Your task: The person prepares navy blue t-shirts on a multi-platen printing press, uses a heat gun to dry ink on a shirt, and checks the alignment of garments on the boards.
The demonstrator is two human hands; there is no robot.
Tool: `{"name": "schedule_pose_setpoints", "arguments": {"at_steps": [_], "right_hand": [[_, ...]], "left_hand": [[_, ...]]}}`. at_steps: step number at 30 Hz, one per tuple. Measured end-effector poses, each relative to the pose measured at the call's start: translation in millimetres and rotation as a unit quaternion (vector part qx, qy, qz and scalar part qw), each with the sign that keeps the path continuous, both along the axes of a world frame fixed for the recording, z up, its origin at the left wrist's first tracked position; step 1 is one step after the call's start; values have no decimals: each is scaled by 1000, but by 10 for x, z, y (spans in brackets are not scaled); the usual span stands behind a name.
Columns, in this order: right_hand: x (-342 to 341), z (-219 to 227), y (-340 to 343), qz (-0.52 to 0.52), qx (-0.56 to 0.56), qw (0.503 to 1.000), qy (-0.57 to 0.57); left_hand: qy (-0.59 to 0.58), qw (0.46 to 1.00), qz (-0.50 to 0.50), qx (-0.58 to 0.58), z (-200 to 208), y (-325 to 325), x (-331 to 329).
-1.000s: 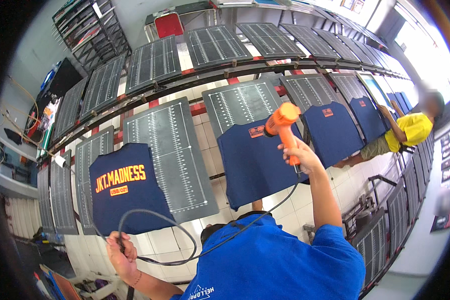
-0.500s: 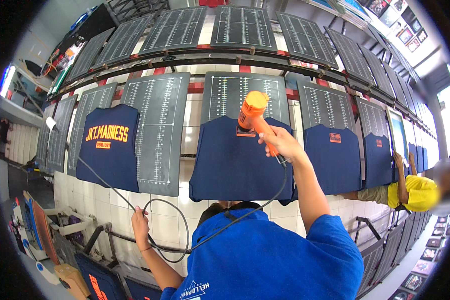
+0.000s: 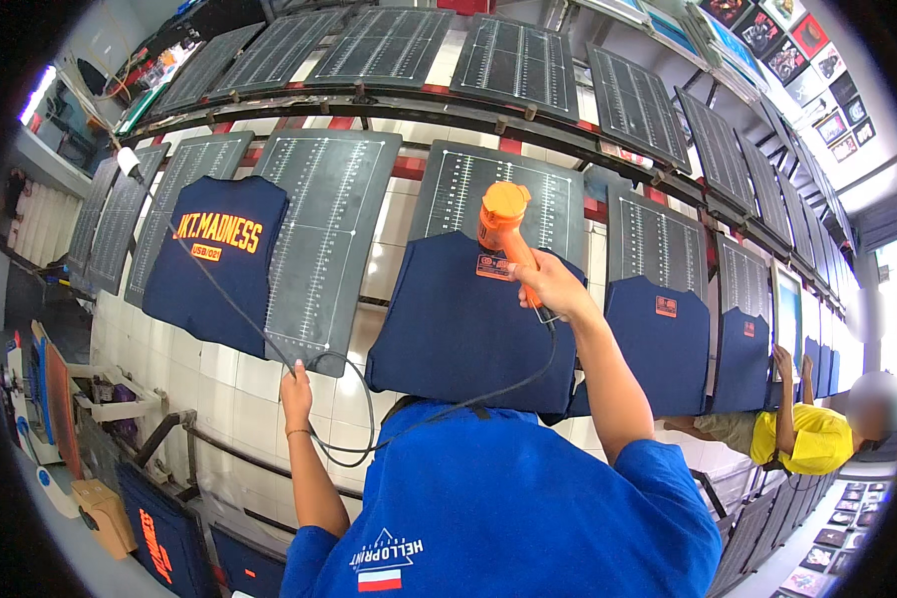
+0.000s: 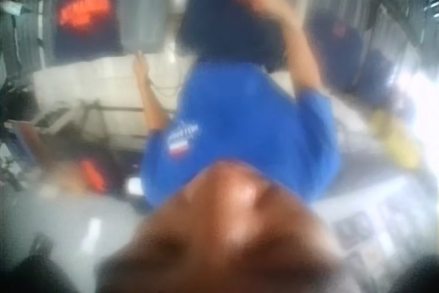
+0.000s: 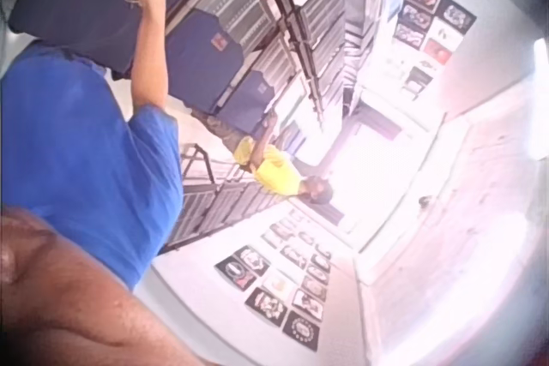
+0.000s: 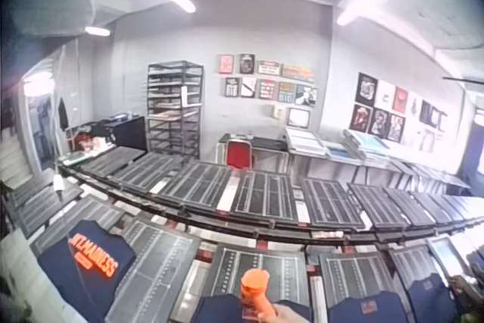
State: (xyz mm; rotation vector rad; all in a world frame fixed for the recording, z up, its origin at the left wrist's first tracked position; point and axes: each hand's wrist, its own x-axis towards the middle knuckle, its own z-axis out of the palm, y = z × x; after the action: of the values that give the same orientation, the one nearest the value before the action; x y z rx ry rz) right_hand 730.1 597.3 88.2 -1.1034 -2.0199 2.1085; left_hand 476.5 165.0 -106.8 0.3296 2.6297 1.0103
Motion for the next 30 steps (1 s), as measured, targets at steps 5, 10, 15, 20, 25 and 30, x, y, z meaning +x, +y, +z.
{"name": "schedule_pose_setpoints", "arguments": {"at_steps": [5, 10, 15, 20, 25, 30], "right_hand": [[-28, 25, 21, -6, -21, 1000, -3], [-34, 57, 16, -14, -56, 998, -2], [-86, 6, -61, -13, -28, 1000, 1], [-110, -20, -122, -12, -9, 1000, 10], [-96, 36, -189, -17, -36, 999, -6], [9, 27, -163, -35, -60, 998, -9]], "left_hand": [[-100, 991, 58, 72, -344, -125, -65], [-128, 983, 87, 97, -467, -88, -134], [-129, 988, 80, 20, -411, -87, -178], [-123, 990, 50, 42, -350, -47, -177], [-147, 988, 30, 18, -283, -78, -213], [-122, 992, -5, 20, -271, -69, -255]]}}
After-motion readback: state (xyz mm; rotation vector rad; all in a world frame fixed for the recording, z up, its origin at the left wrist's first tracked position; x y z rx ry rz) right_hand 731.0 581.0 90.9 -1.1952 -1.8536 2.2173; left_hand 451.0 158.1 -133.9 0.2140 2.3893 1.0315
